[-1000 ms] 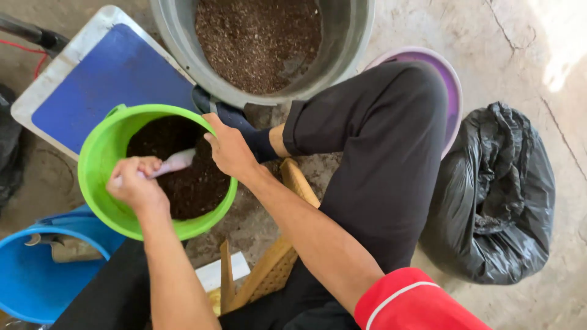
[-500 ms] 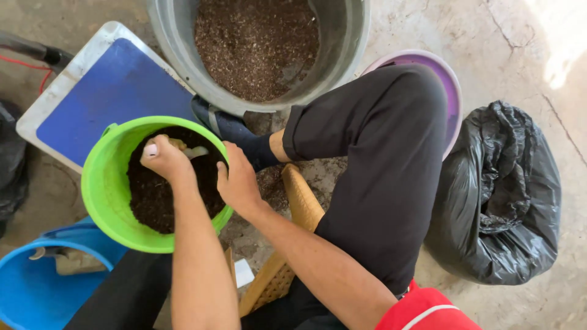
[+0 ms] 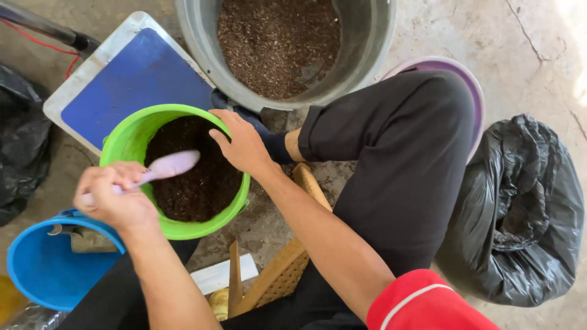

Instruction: Mix soil and pack it into a plastic bag.

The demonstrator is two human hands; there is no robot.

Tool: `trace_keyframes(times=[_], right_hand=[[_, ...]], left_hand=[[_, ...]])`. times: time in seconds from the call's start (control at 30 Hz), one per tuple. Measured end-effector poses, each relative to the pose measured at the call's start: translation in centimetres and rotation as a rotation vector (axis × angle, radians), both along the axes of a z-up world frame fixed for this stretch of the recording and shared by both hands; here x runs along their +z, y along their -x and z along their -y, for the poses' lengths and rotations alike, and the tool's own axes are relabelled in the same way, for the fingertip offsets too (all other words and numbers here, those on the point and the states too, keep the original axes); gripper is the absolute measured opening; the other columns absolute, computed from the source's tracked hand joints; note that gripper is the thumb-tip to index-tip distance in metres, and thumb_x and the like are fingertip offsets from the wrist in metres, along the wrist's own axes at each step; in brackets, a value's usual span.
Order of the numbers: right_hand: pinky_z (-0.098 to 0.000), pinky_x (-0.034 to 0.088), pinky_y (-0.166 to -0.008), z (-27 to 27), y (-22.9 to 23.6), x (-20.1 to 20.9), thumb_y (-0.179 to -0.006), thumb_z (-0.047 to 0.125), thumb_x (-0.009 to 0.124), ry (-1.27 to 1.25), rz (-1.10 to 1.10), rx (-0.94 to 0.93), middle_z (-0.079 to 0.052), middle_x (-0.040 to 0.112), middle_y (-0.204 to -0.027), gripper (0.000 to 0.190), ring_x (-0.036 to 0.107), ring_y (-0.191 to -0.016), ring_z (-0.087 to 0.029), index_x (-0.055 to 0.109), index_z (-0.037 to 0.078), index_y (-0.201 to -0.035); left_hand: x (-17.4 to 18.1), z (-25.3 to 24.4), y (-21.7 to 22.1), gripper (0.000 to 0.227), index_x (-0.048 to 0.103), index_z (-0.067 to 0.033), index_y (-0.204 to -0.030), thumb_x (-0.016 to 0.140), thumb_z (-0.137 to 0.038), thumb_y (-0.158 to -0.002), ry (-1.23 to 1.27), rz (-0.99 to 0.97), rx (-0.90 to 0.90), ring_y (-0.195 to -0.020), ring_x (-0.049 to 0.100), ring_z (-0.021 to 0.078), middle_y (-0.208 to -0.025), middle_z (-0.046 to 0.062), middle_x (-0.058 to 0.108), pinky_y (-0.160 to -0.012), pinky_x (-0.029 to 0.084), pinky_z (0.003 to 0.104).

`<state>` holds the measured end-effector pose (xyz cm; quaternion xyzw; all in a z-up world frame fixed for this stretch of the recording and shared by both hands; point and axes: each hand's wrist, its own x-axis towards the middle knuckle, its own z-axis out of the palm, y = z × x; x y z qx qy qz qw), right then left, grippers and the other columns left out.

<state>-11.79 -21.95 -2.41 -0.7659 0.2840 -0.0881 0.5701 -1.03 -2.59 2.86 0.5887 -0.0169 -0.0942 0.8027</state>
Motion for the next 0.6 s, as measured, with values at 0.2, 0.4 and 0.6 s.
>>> trace_keyframes(times=[0.2, 0.4, 0.6], right_hand=[[-0.051, 0.047, -0.095, -4.4, 2.8, 2.8, -0.085, 0.01, 0.071, 0.033, -0.177, -0.308, -0.026, 0.06, -0.122, 0.055, 0.057, -0.115, -0.046, 0.048, 0.001, -0.135], [-0.0538, 0.049, -0.082, -4.2, 3.7, -0.3, -0.095, -0.005, 0.052, 0.056, -0.088, -0.285, -0.028, 0.065, -0.105, 0.04, 0.062, -0.103, -0.05, 0.051, 0.005, -0.134], [-0.0524, 0.052, -0.075, -1.3, 1.7, -0.4, -0.096, -0.004, 0.051, -0.085, -0.083, -0.117, -0.031, 0.064, -0.094, 0.037, 0.064, -0.098, -0.05, 0.052, 0.005, -0.132]], left_hand=[[-4.9, 5.3, -0.5, 0.028, 0.043, -0.009, -0.072, 0.059, -0.002, -0.094, 0.092, -0.093, 0.095, -0.058, 0.051, 0.0213, -0.064, 0.009, 0.051, -0.062, 0.05, 0.039], [-18.6, 8.1, 3.0, 0.032, 0.042, -0.0018, -0.068, 0.059, 0.0, -0.094, -0.413, -0.033, -0.132, -0.057, 0.04, 0.0111, -0.065, 0.001, 0.043, -0.052, 0.031, 0.029], [-8.1, 5.6, 3.1, 0.027, 0.042, -0.0034, -0.064, 0.054, 0.002, -0.087, -0.18, -0.224, -0.182, -0.053, 0.047, 0.0159, -0.059, 0.006, 0.049, -0.053, 0.039, 0.032]])
